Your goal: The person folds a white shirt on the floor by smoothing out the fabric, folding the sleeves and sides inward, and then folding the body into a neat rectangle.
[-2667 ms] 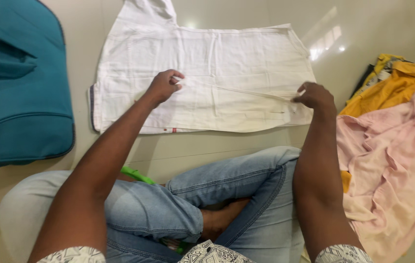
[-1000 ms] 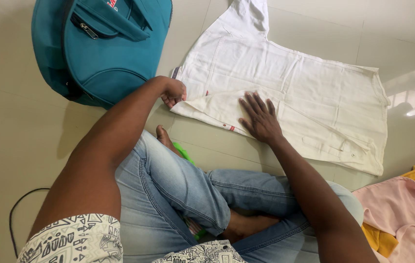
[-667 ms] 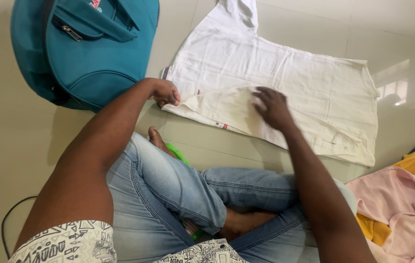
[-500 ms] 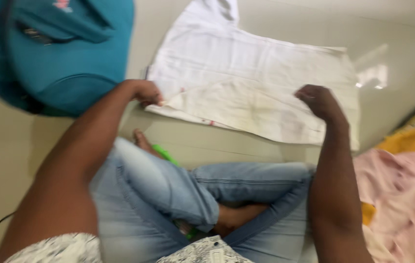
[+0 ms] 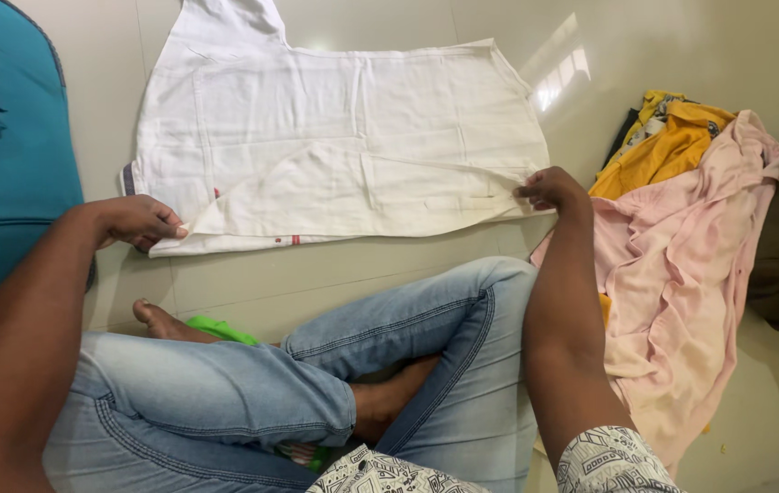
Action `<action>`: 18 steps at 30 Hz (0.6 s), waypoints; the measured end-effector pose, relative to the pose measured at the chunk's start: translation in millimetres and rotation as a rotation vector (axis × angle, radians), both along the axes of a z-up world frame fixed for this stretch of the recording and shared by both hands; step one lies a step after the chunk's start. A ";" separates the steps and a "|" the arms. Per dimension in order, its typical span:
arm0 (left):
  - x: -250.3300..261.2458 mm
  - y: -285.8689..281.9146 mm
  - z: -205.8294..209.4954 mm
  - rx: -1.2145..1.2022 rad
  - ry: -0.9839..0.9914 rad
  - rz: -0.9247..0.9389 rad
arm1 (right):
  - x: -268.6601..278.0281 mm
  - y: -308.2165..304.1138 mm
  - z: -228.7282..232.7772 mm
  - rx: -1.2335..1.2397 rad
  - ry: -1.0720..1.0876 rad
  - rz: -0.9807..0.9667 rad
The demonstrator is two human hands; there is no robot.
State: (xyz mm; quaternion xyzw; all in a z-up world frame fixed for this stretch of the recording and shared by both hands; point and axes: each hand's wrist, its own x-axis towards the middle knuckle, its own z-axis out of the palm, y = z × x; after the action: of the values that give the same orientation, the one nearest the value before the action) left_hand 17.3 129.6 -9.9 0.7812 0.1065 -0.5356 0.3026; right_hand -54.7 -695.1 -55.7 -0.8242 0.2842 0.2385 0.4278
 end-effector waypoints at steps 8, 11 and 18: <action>5.7 5.9 -12.7 0.001 -0.027 -0.085 | -7.9 18.7 40.7 -0.042 -0.222 -0.110; 6.5 6.8 -15.9 -0.005 -0.033 -0.111 | -10.9 21.7 36.6 0.044 -0.191 -0.135; 7.4 3.7 -16.4 0.007 -0.014 -0.123 | -6.6 4.0 11.6 -0.028 -0.314 -0.129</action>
State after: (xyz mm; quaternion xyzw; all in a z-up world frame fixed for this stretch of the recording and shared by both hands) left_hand 24.7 133.3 -26.3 0.7910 0.0580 -0.5475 0.2669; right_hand -61.3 -691.1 -44.1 -0.8372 0.2695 0.0749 0.4699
